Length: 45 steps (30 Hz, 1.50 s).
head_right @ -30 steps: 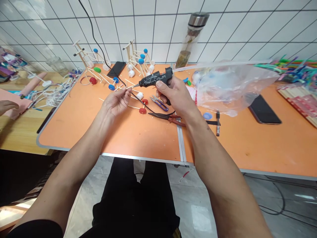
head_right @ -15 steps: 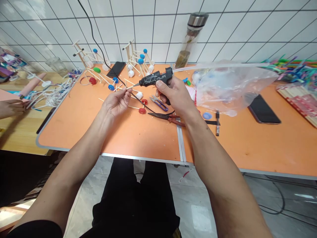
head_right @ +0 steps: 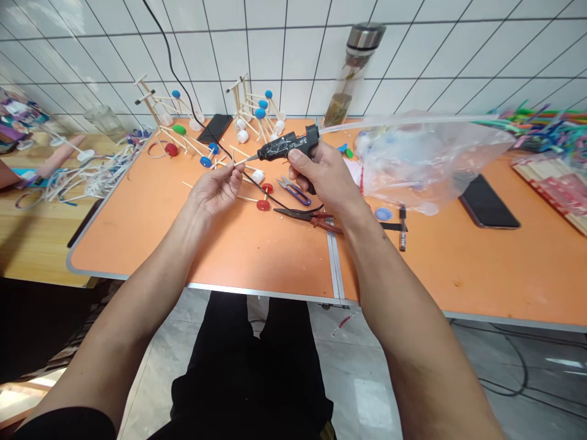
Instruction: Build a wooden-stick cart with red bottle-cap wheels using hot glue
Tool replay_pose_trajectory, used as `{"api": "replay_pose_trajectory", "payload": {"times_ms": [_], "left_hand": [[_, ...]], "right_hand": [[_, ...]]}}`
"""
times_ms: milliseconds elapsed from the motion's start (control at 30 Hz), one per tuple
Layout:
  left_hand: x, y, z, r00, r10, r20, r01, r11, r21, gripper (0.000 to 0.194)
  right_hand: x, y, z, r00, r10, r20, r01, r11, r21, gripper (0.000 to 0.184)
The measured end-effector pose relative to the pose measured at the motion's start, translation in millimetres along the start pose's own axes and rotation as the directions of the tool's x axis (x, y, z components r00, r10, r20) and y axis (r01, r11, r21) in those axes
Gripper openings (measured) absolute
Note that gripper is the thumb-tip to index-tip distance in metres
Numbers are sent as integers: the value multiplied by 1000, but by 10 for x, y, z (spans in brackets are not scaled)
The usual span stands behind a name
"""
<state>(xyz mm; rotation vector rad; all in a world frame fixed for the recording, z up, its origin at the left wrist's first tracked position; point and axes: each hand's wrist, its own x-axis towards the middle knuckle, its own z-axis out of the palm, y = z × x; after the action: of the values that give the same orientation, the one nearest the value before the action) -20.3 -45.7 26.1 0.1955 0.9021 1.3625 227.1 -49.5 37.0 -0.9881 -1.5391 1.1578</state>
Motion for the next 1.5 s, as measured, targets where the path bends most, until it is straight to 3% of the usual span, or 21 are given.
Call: {"api": "replay_pose_trajectory", "payload": {"times_ms": [1500], "left_hand": [[16,2,-14,1000,-19,13,19,1000,-3,28]], "right_hand": [[15,56,-26,1000,1,-18,-1,999,-35,57]]}}
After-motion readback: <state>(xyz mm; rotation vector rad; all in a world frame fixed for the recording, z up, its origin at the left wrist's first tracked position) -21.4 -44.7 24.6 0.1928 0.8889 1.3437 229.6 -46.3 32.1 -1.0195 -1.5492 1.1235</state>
